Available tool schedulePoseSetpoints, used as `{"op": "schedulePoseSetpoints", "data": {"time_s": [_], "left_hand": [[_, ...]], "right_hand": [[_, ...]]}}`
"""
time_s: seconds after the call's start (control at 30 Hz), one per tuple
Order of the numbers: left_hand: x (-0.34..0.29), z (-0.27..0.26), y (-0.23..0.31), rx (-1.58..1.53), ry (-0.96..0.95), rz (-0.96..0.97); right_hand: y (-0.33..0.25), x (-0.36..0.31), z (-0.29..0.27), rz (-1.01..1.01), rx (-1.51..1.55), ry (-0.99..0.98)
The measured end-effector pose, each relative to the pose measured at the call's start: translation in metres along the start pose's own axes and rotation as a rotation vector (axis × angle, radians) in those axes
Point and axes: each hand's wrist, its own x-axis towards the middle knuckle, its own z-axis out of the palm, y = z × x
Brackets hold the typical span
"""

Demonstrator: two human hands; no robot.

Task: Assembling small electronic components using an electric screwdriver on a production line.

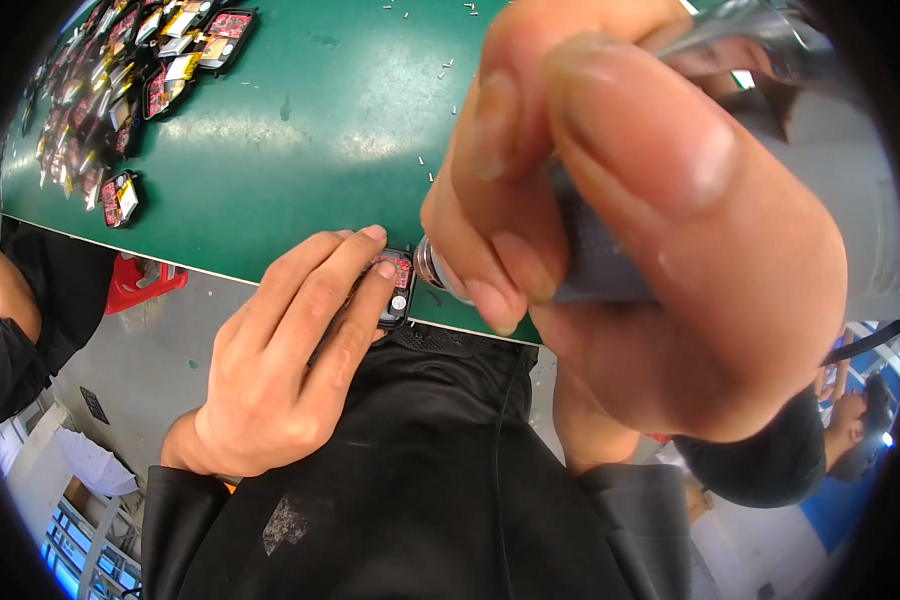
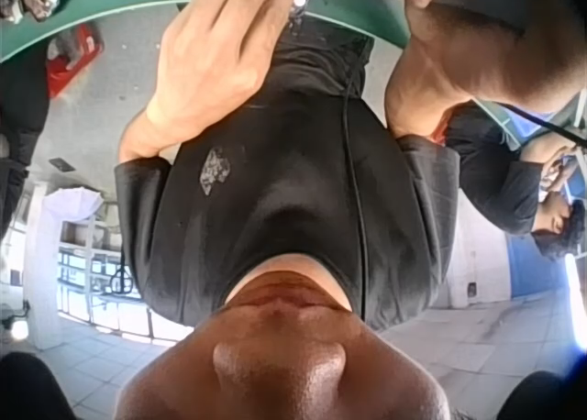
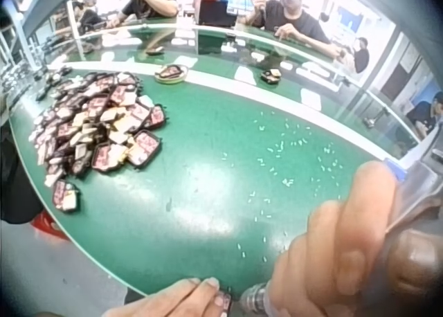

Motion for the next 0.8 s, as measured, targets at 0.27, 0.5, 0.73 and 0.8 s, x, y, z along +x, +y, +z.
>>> {"op": "schedulePoseSetpoints", "data": {"time_s": [0.27, 0.5, 0.73, 0.8], "left_hand": [[0.001, -0.001, 0.000, -0.005, -0.007, -0.011], [-0.001, 0.000, 0.004, -0.035, -0.011, -0.003], [0.000, 0.000, -0.002, -0.036, -0.029, 0.042], [0.000, -0.001, -0.006, -0.022, -0.031, 0.055]], "right_hand": [[0.000, 0.002, 0.000, 0.014, 0.000, -0.028], [-0.003, -0.001, 0.006, 0.030, -0.040, -0.033], [-0.004, -0.001, 0.011, 0.082, -0.051, -0.012], [0.000, 0.001, 0.013, 0.081, -0.046, 0.000]]}}
